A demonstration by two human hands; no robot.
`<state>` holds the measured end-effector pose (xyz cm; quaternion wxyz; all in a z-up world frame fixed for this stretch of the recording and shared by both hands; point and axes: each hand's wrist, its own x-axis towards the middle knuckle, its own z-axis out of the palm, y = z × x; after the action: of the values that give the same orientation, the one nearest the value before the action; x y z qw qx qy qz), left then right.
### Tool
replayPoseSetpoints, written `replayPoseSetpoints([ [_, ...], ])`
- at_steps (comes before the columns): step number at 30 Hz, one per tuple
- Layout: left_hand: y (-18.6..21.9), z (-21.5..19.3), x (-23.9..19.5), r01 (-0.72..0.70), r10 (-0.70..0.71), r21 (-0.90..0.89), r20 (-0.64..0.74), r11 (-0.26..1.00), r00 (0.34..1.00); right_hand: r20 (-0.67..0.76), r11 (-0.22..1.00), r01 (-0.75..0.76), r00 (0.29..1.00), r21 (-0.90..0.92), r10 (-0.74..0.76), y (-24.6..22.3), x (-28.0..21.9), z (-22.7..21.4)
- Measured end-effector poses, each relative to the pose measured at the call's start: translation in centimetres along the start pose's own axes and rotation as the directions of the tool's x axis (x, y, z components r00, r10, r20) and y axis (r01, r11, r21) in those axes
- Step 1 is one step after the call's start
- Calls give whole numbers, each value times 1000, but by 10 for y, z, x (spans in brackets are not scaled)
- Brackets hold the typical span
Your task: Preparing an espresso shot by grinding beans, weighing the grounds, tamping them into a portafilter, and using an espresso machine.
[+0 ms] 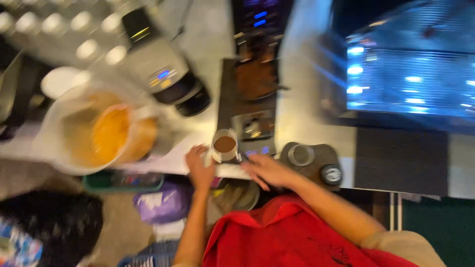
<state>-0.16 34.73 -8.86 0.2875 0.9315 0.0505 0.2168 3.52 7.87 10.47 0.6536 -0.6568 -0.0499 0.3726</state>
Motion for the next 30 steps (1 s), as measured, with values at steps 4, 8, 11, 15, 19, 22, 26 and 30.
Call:
replayPoseSetpoints([
  [4, 82, -17, 2, 69, -92, -266, -73, 961, 993, 133, 993, -107, 985, -43, 112, -8, -129, -103],
  [8, 231, 14, -14, -185, 160, -371, -97, 910, 982, -156, 944, 82, 987, 319, -33, 28, -210, -212],
  [11, 358, 72, -39, -234, 352, -523, 137, 819, 926, -204, 848, 437, 898, 299, -391, 11, -223, -279],
  [15, 475, 156, -55, -320, 584, -645, 244, 694, 774, -307, 758, 529, 846, 380, -436, 13, -199, -354],
  [19, 484, 244, -106, -296, 389, -261, 462, 919, 797, -510, 628, 698, 701, 345, -499, 1, -162, -389],
  [22, 492, 258, -108, -333, 354, -123, 381, 935, 854, -572, 492, 805, 587, 332, -573, -4, -121, -398],
  [26, 497, 253, -106, -355, 362, -85, 342, 931, 867, -683, 418, 869, 475, 265, -555, -38, -118, -369],
  [30, 494, 259, -112, -334, 337, -68, 334, 940, 880, -621, 363, 704, 710, 611, -332, -60, -213, -365],
])
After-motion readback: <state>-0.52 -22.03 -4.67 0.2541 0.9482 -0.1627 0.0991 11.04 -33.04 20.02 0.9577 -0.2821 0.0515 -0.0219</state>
